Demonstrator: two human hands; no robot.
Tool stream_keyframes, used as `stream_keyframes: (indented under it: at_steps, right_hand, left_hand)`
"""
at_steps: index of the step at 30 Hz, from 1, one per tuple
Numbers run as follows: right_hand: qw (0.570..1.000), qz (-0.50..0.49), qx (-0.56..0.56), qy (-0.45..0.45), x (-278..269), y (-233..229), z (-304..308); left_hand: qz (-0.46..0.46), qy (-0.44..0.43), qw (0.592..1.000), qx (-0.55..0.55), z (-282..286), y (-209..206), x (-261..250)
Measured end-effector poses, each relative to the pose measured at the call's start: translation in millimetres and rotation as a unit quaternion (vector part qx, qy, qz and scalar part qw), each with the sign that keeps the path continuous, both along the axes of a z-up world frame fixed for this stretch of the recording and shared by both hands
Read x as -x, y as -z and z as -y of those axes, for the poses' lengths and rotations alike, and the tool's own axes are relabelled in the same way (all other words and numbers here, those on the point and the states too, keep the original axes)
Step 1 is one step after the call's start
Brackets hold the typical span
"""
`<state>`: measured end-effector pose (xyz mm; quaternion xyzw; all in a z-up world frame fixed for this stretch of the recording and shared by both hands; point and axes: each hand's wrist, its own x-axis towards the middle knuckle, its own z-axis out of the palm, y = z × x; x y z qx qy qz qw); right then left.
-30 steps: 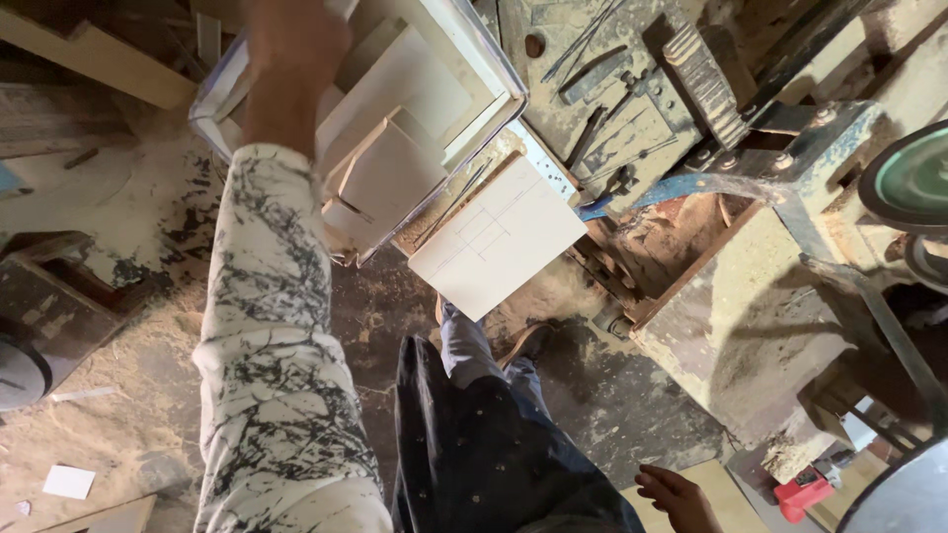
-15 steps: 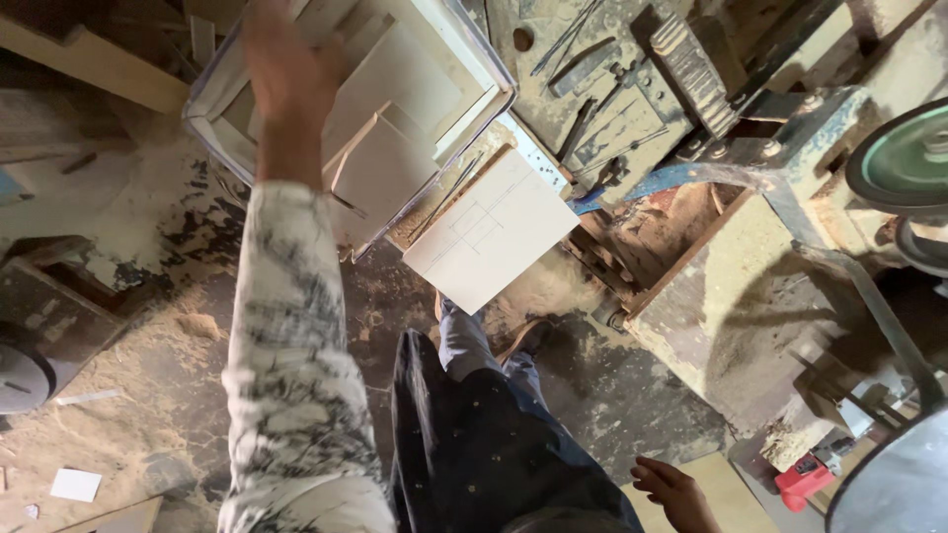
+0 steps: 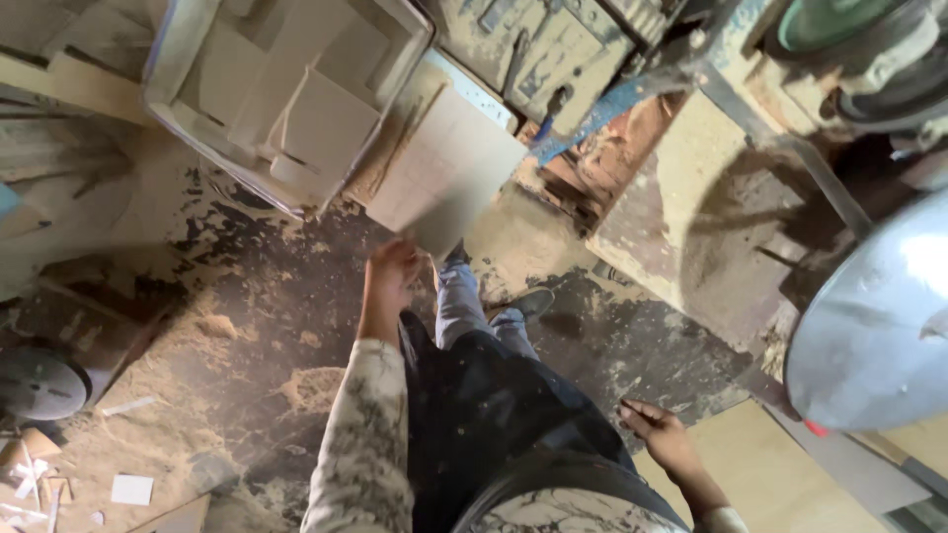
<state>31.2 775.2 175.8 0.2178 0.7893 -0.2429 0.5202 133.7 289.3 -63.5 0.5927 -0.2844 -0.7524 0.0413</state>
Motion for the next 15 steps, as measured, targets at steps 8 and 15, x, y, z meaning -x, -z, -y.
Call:
stream_keyframes:
  at_steps: [8, 15]
  right_hand:
    - [0.999, -0.040, 0.035, 0.005, -23, 0, -62]
    - [0.961, -0.186, 0.040, -0.201, -18, -24, -86]
  left_hand:
    - [-0.137, -0.027, 0.990, -0.008, -26, -30, 15]
    - [-0.312, -0.040, 0.949, -0.006, -44, -179, 22]
